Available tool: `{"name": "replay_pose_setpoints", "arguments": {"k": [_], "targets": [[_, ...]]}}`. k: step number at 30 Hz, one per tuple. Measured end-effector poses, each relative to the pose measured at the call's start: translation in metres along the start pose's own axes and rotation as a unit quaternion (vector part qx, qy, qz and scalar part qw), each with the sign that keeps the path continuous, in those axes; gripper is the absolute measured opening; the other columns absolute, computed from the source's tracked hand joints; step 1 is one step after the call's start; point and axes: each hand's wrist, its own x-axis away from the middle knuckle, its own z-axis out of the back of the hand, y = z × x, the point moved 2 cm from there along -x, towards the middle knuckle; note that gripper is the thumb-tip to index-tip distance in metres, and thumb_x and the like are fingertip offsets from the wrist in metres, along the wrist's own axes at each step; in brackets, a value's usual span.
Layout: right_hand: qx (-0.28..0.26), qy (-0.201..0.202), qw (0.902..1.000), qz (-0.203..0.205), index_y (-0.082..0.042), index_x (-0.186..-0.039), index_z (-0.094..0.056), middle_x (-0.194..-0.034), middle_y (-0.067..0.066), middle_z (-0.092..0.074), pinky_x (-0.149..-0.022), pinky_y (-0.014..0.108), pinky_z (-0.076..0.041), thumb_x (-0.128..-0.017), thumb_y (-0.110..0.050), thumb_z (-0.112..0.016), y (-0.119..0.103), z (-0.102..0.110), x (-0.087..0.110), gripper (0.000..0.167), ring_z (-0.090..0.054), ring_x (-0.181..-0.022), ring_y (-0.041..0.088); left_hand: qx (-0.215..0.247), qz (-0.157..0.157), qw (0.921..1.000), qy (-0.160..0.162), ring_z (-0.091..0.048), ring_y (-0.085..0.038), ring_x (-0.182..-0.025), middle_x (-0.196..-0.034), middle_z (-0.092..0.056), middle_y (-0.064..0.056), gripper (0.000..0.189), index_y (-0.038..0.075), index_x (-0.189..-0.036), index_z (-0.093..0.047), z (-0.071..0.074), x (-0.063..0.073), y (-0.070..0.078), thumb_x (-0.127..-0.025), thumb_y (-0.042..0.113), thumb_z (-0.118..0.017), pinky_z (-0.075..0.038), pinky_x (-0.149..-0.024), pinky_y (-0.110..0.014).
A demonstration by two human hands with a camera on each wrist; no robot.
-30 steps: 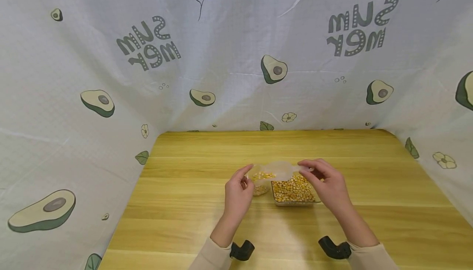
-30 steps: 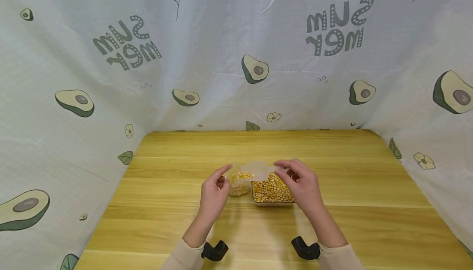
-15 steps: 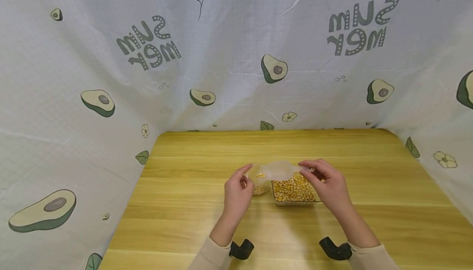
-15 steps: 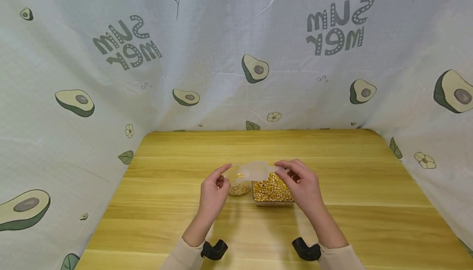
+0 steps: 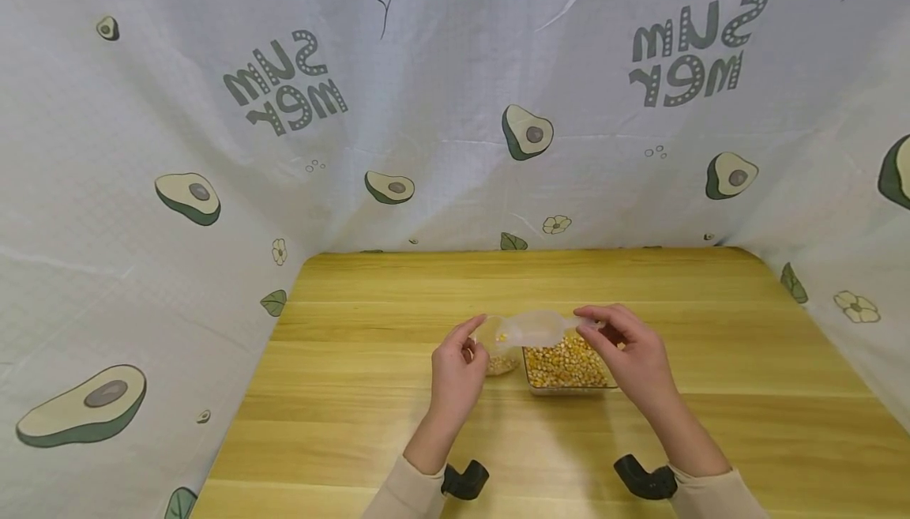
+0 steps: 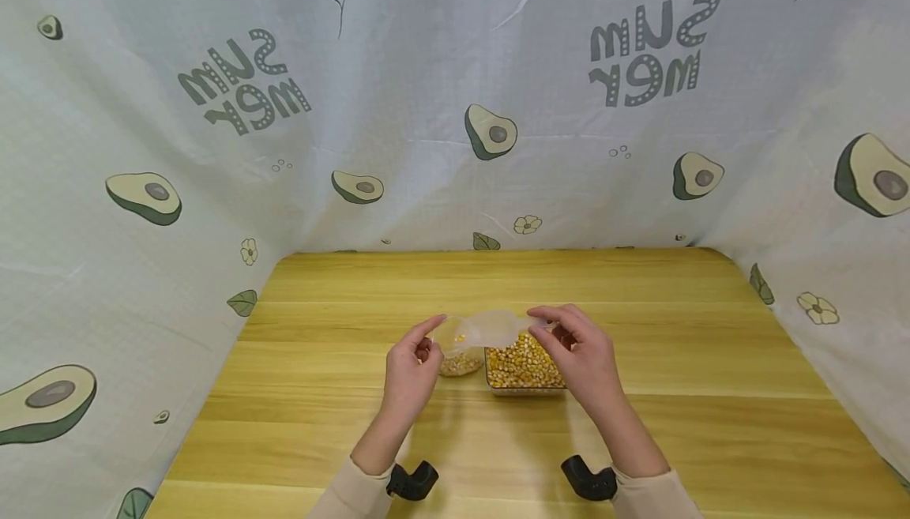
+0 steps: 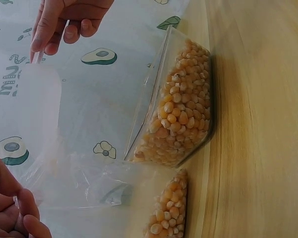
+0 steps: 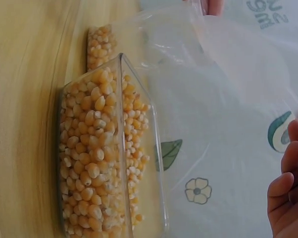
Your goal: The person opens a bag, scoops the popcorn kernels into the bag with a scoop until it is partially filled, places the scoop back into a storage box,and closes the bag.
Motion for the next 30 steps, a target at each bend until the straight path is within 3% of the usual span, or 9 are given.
{"name": "replay_pose_setpoints", "arguments": {"k": [9, 15, 21, 30], "targets": [[-0.006, 0.018, 0.9997, 0.012, -0.005, -0.108, -0.075, -0.084, -0.003, -0.062, -0.059, 0.012, -0.044, -0.081, 0.012, -0.072, -0.0061, -0.0019, -0.0034, 0.032, -0.052, -0.065, 0.003, 0.007, 0.007, 1.0, -0.002, -0.029, -0.001, -0.052, -0.098, -0.065, -0.014, 0.046, 0.013, -0.127, -0.069, 0.0006, 0.0004, -0.0013, -0.09, -0.008, -0.053, -0.025, -0.047, -0.013], [-0.002, 0.025, 0.9995, 0.02, -0.006, -0.108, -0.075, -0.085, -0.003, -0.062, -0.058, 0.013, -0.042, -0.08, 0.013, -0.073, -0.0066, -0.001, -0.0018, 0.034, -0.05, -0.065, 0.003, 0.008, 0.008, 0.9999, -0.005, -0.028, -0.001, -0.051, -0.107, -0.067, -0.015, 0.044, 0.009, -0.128, -0.068, 0.0009, -0.0001, -0.0021, -0.091, -0.008, -0.052, -0.025, -0.046, -0.014], [0.026, 0.024, 0.9978, 0.055, -0.009, -0.102, -0.077, -0.08, -0.005, -0.061, -0.054, 0.017, -0.036, -0.077, 0.012, -0.076, -0.0077, 0.0029, 0.0006, 0.033, -0.043, -0.061, 0.001, 0.005, 0.007, 0.9999, -0.005, -0.03, -0.001, -0.052, -0.112, -0.067, -0.015, 0.044, 0.009, -0.128, -0.068, 0.0003, 0.0001, -0.0008, -0.091, -0.008, -0.052, -0.025, -0.046, -0.013], [0.083, 0.013, 0.9918, 0.096, -0.01, -0.096, -0.077, -0.074, -0.007, -0.061, -0.054, 0.013, -0.035, -0.071, 0.008, -0.081, -0.0031, 0.0074, 0.0057, 0.031, -0.041, -0.061, -0.002, 0.002, 0.005, 0.9999, -0.011, -0.03, -0.001, -0.051, -0.094, -0.064, -0.018, 0.045, 0.009, -0.129, -0.067, -0.0004, 0.0003, -0.0006, -0.09, -0.009, -0.052, -0.025, -0.045, -0.013]]}}
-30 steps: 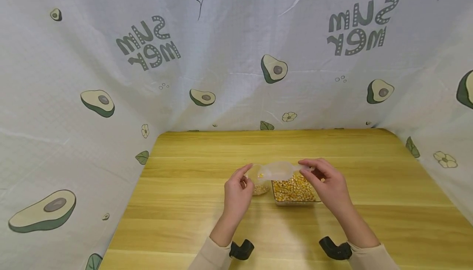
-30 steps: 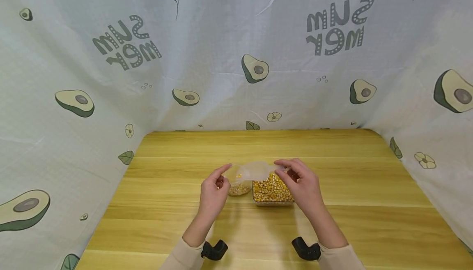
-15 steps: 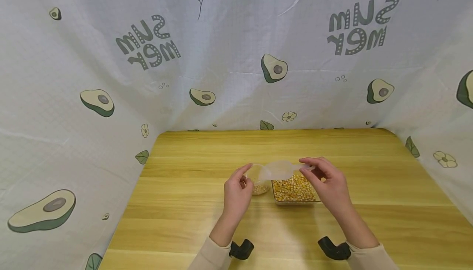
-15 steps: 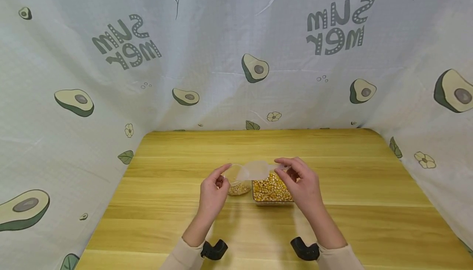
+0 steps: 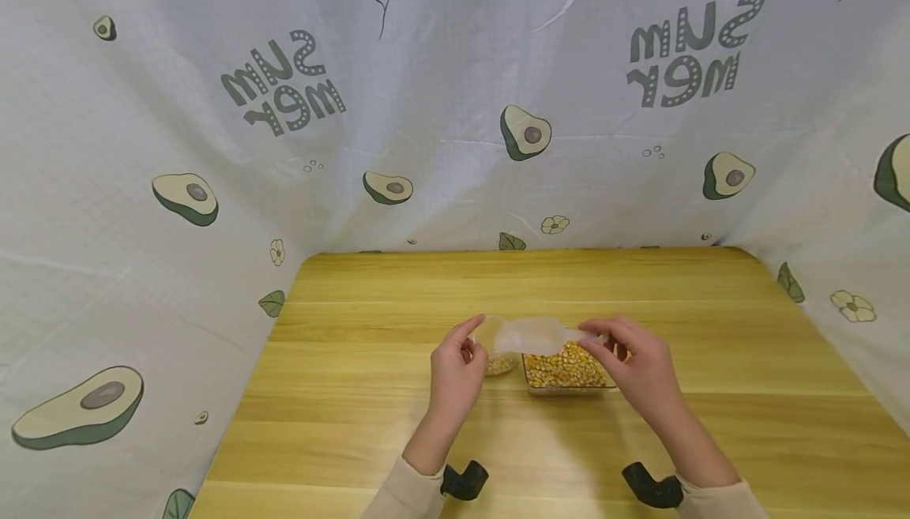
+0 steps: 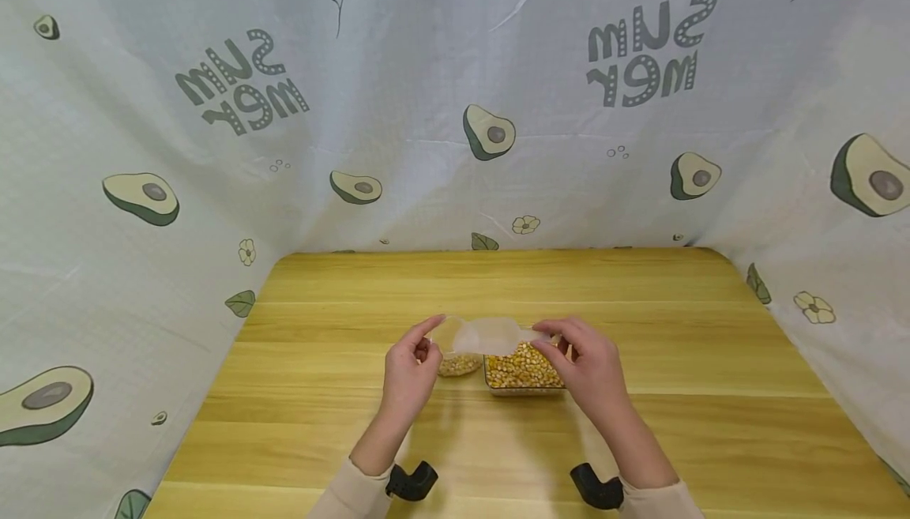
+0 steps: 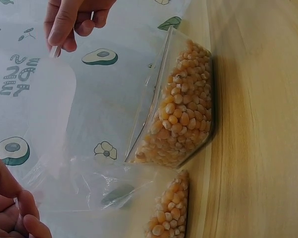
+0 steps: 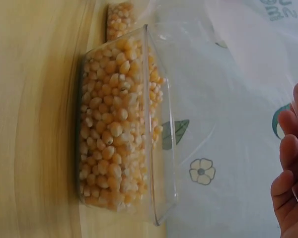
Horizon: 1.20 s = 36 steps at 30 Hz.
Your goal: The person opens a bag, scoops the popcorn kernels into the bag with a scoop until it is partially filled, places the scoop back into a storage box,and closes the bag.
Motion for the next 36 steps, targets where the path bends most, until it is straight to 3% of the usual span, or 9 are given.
{"name": "replay_pose_setpoints", "arguments": {"k": [5, 10, 13, 19, 26, 29, 33, 36], "targets": [[0.026, -0.004, 0.9994, 0.021, -0.011, -0.097, -0.076, -0.077, -0.005, -0.066, -0.053, 0.011, -0.035, -0.068, 0.008, -0.083, 0.006, 0.0, 0.004, 0.035, -0.042, -0.062, -0.003, 0.0, 0.001, 1.0, -0.001, -0.03, -0.001, -0.051, -0.092, -0.063, -0.02, 0.046, 0.008, -0.13, -0.067, 0.0, 0.0, 0.001, -0.09, -0.009, -0.052, -0.025, -0.046, -0.013], [0.038, -0.006, 0.9986, 0.037, -0.01, -0.1, -0.077, -0.081, -0.001, -0.071, -0.052, 0.01, -0.034, -0.068, 0.008, -0.082, 0.01, 0.001, 0.008, 0.038, -0.042, -0.06, -0.004, 0.002, 0.008, 1.0, -0.001, -0.032, -0.002, -0.053, -0.087, -0.061, -0.014, 0.046, 0.009, -0.129, -0.067, 0.0, 0.0, 0.001, -0.09, -0.009, -0.053, -0.026, -0.046, -0.012], [0.035, -0.005, 0.9993, 0.016, -0.009, -0.099, -0.077, -0.084, 0.001, -0.072, -0.053, 0.01, -0.035, -0.07, 0.008, -0.081, 0.014, 0.002, 0.012, 0.034, -0.043, -0.062, -0.005, 0.002, 0.004, 1.0, -0.002, -0.033, -0.003, -0.054, -0.09, -0.062, -0.015, 0.046, 0.008, -0.129, -0.067, 0.0, 0.0, 0.001, -0.09, -0.01, -0.053, -0.027, -0.047, -0.012], [0.028, 0.007, 0.9976, -0.064, -0.012, -0.101, -0.077, -0.092, 0.001, -0.071, -0.059, 0.008, -0.041, -0.079, 0.004, -0.077, 0.028, 0.009, 0.025, 0.027, -0.049, -0.074, -0.012, -0.003, -0.009, 1.0, -0.002, -0.034, -0.003, -0.056, -0.091, -0.063, -0.016, 0.046, 0.005, -0.128, -0.067, 0.001, 0.0, 0.002, -0.088, -0.011, -0.052, -0.028, -0.049, -0.012], [0.042, 0.036, 0.9947, -0.087, -0.008, -0.098, -0.077, -0.094, -0.021, -0.065, -0.06, 0.005, -0.043, -0.077, 0.008, -0.078, 0.046, 0.024, 0.036, 0.026, -0.048, -0.076, -0.021, 0.009, -0.001, 1.0, -0.003, -0.034, -0.004, -0.056, -0.087, -0.06, -0.015, 0.047, 0.008, -0.129, -0.067, 0.001, -0.002, 0.005, -0.088, -0.011, -0.052, -0.028, -0.049, -0.013], [0.064, 0.038, 0.993, -0.092, -0.007, -0.097, -0.077, -0.092, -0.017, -0.066, -0.058, 0.005, -0.04, -0.076, 0.007, -0.078, 0.052, 0.029, 0.041, 0.026, -0.046, -0.075, -0.023, 0.014, 0.0, 0.9999, -0.005, -0.034, -0.004, -0.057, -0.088, -0.06, -0.014, 0.048, 0.01, -0.128, -0.068, 0.001, -0.002, 0.007, -0.088, -0.011, -0.052, -0.028, -0.049, -0.014], [0.095, 0.035, 0.991, -0.087, -0.007, -0.097, -0.077, -0.087, 0.002, -0.068, -0.055, 0.008, -0.037, -0.075, 0.006, -0.08, 0.056, 0.034, 0.045, 0.026, -0.041, -0.072, -0.023, 0.019, -0.002, 0.9998, -0.01, -0.036, -0.005, -0.059, -0.087, -0.059, -0.013, 0.048, 0.01, -0.128, -0.068, 0.0, -0.002, 0.009, -0.088, -0.011, -0.052, -0.029, -0.05, -0.014], [0.11, 0.03, 0.9903, -0.08, -0.008, -0.097, -0.078, -0.084, 0.006, -0.068, -0.052, 0.01, -0.033, -0.076, 0.004, -0.079, 0.056, 0.037, 0.045, 0.025, -0.038, -0.066, -0.019, 0.024, 0.003, 0.9996, -0.01, -0.038, -0.006, -0.06, -0.085, -0.058, -0.012, 0.047, 0.011, -0.127, -0.069, -0.001, -0.003, 0.01, -0.088, -0.01, -0.052, -0.03, -0.05, -0.014]]}}
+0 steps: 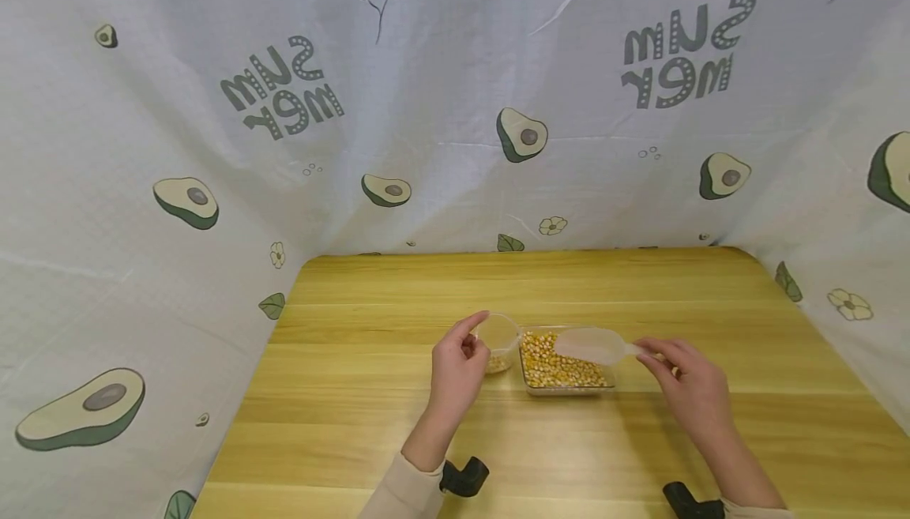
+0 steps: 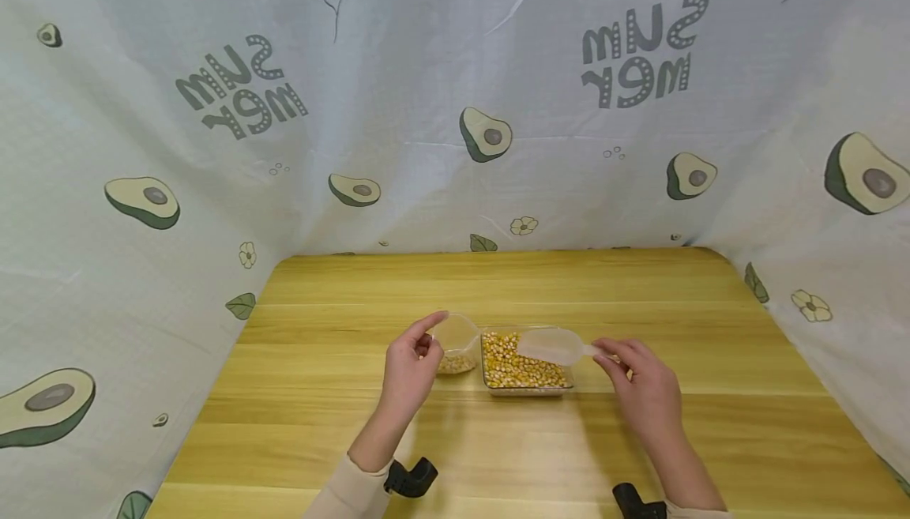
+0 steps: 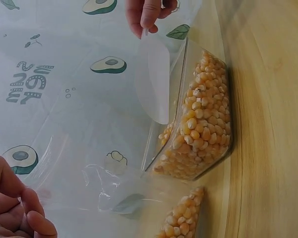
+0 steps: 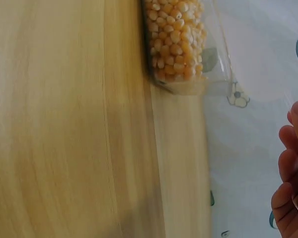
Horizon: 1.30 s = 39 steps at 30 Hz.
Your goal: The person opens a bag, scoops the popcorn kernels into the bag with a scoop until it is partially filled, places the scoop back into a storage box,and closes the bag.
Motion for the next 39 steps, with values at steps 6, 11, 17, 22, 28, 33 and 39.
{"name": "replay_pose_setpoints", "arguments": {"k": [6, 11, 17, 22, 28, 33, 39], "targets": [[0.023, -0.013, 0.9996, 0.014, -0.009, -0.099, -0.077, -0.084, 0.004, -0.067, -0.046, 0.014, -0.028, -0.076, 0.003, -0.079, -0.001, 0.001, -0.001, 0.026, -0.035, -0.062, -0.011, 0.005, 0.024, 0.9997, -0.001, -0.037, -0.004, -0.057, -0.081, -0.055, -0.008, 0.047, 0.011, -0.126, -0.07, 0.002, 0.001, -0.002, -0.087, -0.009, -0.052, -0.028, -0.048, -0.014], [0.031, -0.015, 0.999, 0.028, -0.009, -0.1, -0.077, -0.085, 0.004, -0.067, -0.046, 0.014, -0.027, -0.075, 0.005, -0.079, 0.0, 0.002, -0.002, 0.029, -0.035, -0.062, -0.01, -0.028, 0.018, 0.9994, 0.004, -0.025, 0.0, -0.044, -0.081, -0.059, -0.009, 0.048, 0.012, -0.126, -0.07, 0.008, 0.003, -0.003, -0.087, -0.008, -0.051, -0.023, -0.041, -0.013], [0.035, -0.012, 0.9983, 0.045, -0.01, -0.1, -0.077, -0.084, 0.003, -0.066, -0.046, 0.014, -0.027, -0.072, 0.006, -0.08, 0.001, 0.002, -0.005, 0.032, -0.035, -0.062, -0.01, -0.049, 0.004, 0.9988, 0.007, -0.023, 0.002, -0.042, -0.082, -0.059, -0.011, 0.048, 0.011, -0.126, -0.071, 0.012, 0.003, -0.004, -0.086, -0.01, -0.052, -0.023, -0.04, -0.013], [0.043, -0.01, 0.9972, 0.061, -0.011, -0.099, -0.078, -0.084, 0.002, -0.066, -0.047, 0.014, -0.027, -0.071, 0.004, -0.082, 0.001, 0.002, -0.004, 0.033, -0.037, -0.063, -0.009, -0.05, 0.001, 0.9987, 0.01, -0.026, 0.002, -0.044, -0.084, -0.06, -0.013, 0.048, 0.009, -0.126, -0.07, 0.012, 0.003, -0.006, -0.086, -0.011, -0.052, -0.024, -0.041, -0.012], [0.051, -0.016, 0.9964, 0.066, -0.012, -0.097, -0.078, -0.084, 0.002, -0.066, -0.048, 0.014, -0.029, -0.067, 0.006, -0.083, 0.001, -0.001, -0.005, 0.036, -0.04, -0.063, -0.008, -0.037, 0.002, 0.9993, 0.008, -0.026, 0.002, -0.045, -0.09, -0.063, -0.02, 0.048, 0.007, -0.126, -0.07, 0.012, 0.003, -0.008, -0.085, -0.011, -0.052, -0.024, -0.042, -0.012], [0.071, -0.032, 0.9947, 0.068, -0.015, -0.097, -0.079, -0.083, 0.0, -0.067, -0.049, 0.013, -0.03, -0.067, 0.002, -0.084, -0.003, -0.003, -0.007, 0.035, -0.046, -0.062, -0.003, -0.034, 0.009, 0.9993, 0.009, -0.026, 0.002, -0.046, -0.09, -0.063, -0.018, 0.048, 0.007, -0.127, -0.069, 0.012, 0.004, -0.01, -0.085, -0.011, -0.052, -0.024, -0.042, -0.012], [0.08, -0.052, 0.9931, 0.068, -0.016, -0.097, -0.079, -0.084, -0.002, -0.067, -0.051, 0.014, -0.035, -0.069, -0.002, -0.084, -0.003, -0.009, -0.008, 0.032, -0.053, -0.062, 0.002, -0.03, 0.009, 0.9994, 0.012, -0.025, 0.002, -0.045, -0.103, -0.067, -0.017, 0.049, 0.007, -0.127, -0.069, 0.01, 0.004, -0.008, -0.086, -0.011, -0.051, -0.024, -0.042, -0.012]]}}
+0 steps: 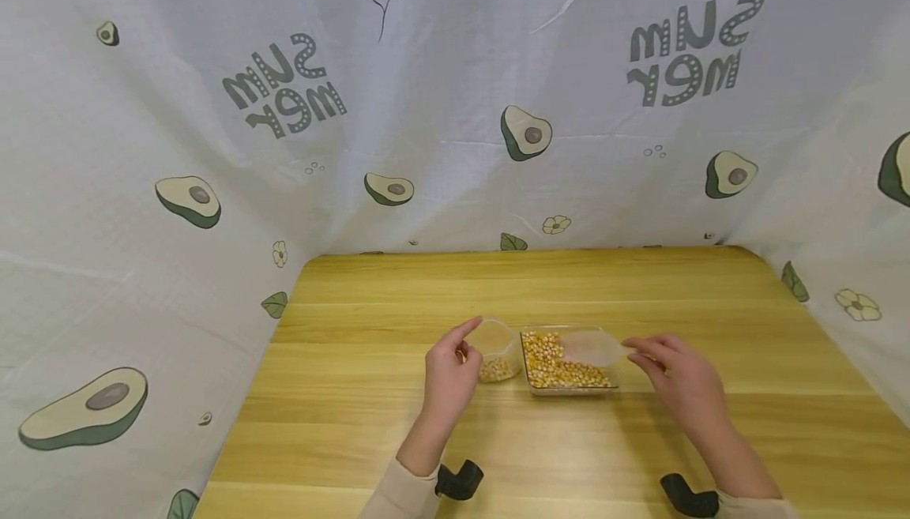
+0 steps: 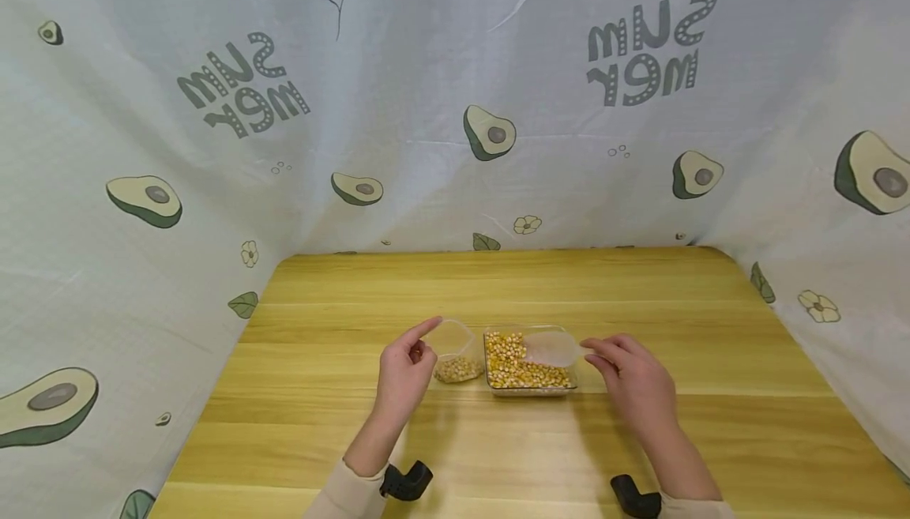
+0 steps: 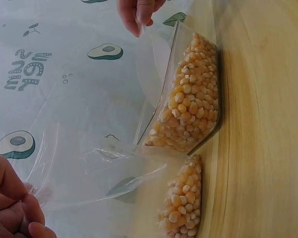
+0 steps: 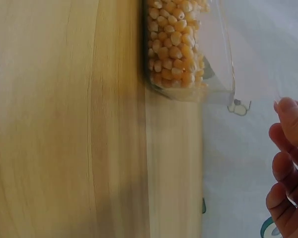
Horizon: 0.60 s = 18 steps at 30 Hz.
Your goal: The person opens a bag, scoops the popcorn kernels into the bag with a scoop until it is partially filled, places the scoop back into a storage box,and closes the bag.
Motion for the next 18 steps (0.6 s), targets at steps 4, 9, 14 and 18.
{"name": "replay_pose_setpoints", "arguments": {"k": [4, 9, 14, 18], "targets": [[-0.011, -0.019, 0.9997, -0.008, -0.015, -0.097, -0.079, -0.083, -0.002, -0.066, -0.05, 0.02, -0.039, -0.071, -0.002, -0.083, -0.005, -0.005, -0.002, 0.029, -0.05, -0.063, -0.002, 0.001, 0.004, 1.0, -0.001, -0.024, 0.002, -0.045, -0.107, -0.068, -0.017, 0.048, 0.008, -0.127, -0.069, 0.0, 0.0, -0.001, -0.086, -0.011, -0.051, -0.023, -0.042, -0.012], [-0.028, -0.034, 0.9987, -0.024, -0.013, -0.098, -0.078, -0.083, -0.002, -0.065, -0.05, 0.022, -0.039, -0.075, -0.002, -0.081, -0.01, -0.012, -0.002, 0.026, -0.045, -0.064, -0.006, 0.006, 0.011, 0.9999, -0.006, -0.024, 0.002, -0.045, -0.117, -0.067, -0.018, 0.049, 0.007, -0.129, -0.068, 0.0, 0.0, -0.003, -0.087, -0.01, -0.05, -0.023, -0.042, -0.012], [-0.042, -0.033, 0.9979, -0.037, -0.011, -0.097, -0.078, -0.082, -0.001, -0.067, -0.05, 0.021, -0.039, -0.075, -0.001, -0.081, -0.007, -0.019, 0.001, 0.025, -0.045, -0.064, -0.007, 0.008, 0.017, 0.9998, -0.005, -0.024, 0.002, -0.045, -0.106, -0.067, -0.016, 0.049, 0.009, -0.129, -0.068, 0.001, 0.0, -0.005, -0.087, -0.01, -0.05, -0.023, -0.041, -0.012], [-0.049, -0.031, 0.997, -0.051, -0.011, -0.097, -0.077, -0.081, 0.0, -0.069, -0.05, 0.02, -0.04, -0.075, -0.001, -0.081, -0.001, -0.025, 0.004, 0.024, -0.048, -0.064, -0.007, 0.006, 0.019, 0.9998, -0.004, -0.024, 0.002, -0.045, -0.09, -0.062, -0.013, 0.051, 0.012, -0.128, -0.069, 0.001, 0.0, -0.006, -0.086, -0.01, -0.05, -0.023, -0.041, -0.013]]}}
